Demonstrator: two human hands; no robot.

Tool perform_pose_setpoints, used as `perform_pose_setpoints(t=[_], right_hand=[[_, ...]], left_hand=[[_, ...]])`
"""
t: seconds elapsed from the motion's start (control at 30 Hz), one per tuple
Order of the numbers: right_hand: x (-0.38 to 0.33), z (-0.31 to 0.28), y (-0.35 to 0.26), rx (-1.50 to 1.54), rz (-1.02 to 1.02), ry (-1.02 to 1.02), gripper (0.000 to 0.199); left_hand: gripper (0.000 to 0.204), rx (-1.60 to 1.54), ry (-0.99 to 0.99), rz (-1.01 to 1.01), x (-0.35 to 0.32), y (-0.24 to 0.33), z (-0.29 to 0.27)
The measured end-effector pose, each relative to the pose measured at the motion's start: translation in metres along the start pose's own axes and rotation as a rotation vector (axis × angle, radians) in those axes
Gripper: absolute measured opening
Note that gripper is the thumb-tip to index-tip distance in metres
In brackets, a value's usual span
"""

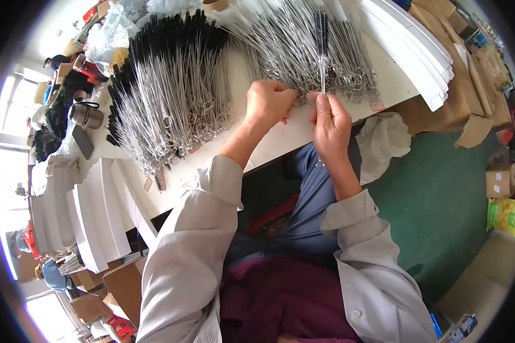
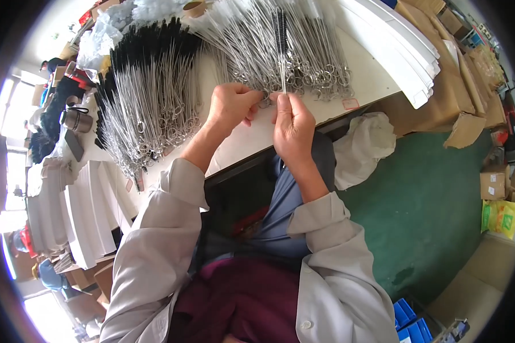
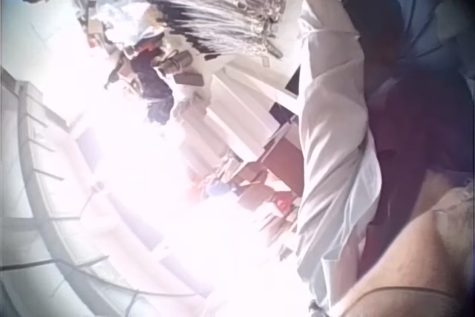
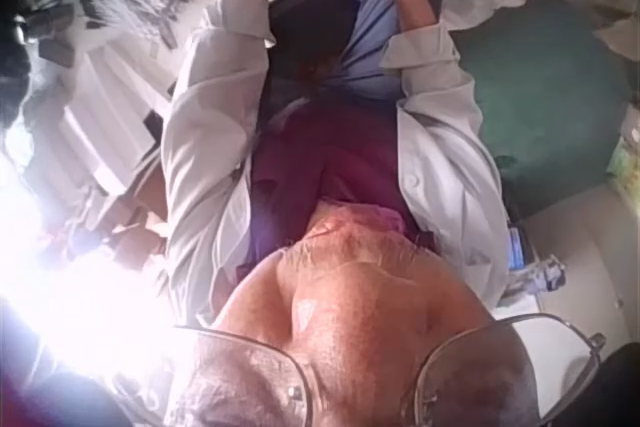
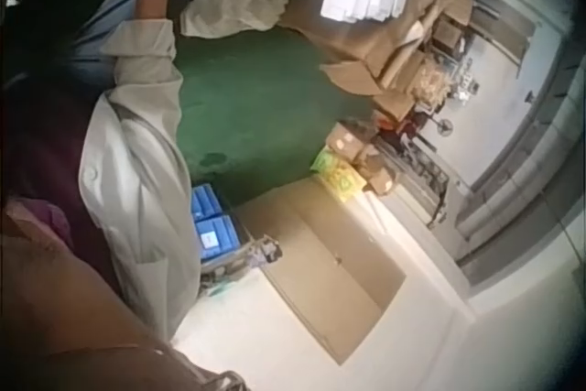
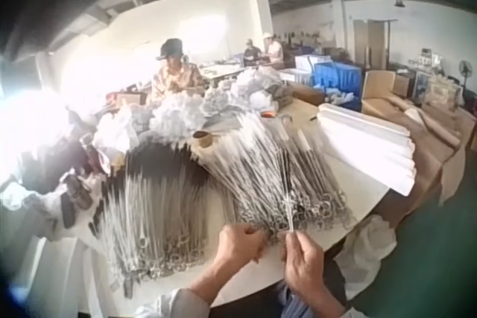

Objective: Packaging small metal-handled brushes into long white cardboard boxes at a workshop table.

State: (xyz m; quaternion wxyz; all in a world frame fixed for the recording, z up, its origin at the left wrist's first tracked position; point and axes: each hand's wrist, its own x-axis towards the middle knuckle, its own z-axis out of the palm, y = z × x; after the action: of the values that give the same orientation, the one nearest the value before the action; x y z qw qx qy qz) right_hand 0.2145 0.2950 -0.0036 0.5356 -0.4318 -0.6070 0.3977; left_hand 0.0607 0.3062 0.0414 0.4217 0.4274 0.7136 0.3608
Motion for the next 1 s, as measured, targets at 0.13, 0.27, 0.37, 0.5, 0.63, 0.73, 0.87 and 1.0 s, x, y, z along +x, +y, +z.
perform_pose_setpoints(t=[0.13,0.27,0.37,0.5,0.63,0.73,0.87,1.0], right_hand=[[-0.001,0.003,-0.003,0.022,0.032,0.005,0.030],[-0.001,0.002,0.000,0.007,0.002,0.016,0.029],[-0.001,0.001,0.004,0.040,0.014,0.001,0.033],[0.002,0.004,0.006,0.092,-0.001,-0.022,0.033],[0.004,0.001,0.012,0.130,0.044,-0.044,0.034],[0.004,0.000,0.003,0.251,0.191,-0.078,0.033],[0.014,0.005,-0.028,0.312,0.219,-0.174,0.034],[0.047,0.025,-0.033,0.343,0.185,-0.265,0.036]], left_hand=[[0.020,-0.101,-0.015,-0.005,-0.004,-0.008,-0.006],[0.017,-0.327,-0.022,-0.069,-0.011,-0.017,-0.021],[0.016,-0.422,0.005,-0.067,-0.018,-0.017,-0.025],[0.016,-0.544,0.090,-0.008,-0.028,-0.014,-0.029],[0.021,-0.586,0.060,0.008,-0.029,-0.011,-0.034],[0.032,-0.777,-0.002,0.029,-0.021,-0.012,-0.044],[0.035,-1.012,-0.188,-0.074,-0.009,-0.014,-0.057],[0.027,-0.821,-0.091,-0.045,-0.011,-0.006,-0.053]])
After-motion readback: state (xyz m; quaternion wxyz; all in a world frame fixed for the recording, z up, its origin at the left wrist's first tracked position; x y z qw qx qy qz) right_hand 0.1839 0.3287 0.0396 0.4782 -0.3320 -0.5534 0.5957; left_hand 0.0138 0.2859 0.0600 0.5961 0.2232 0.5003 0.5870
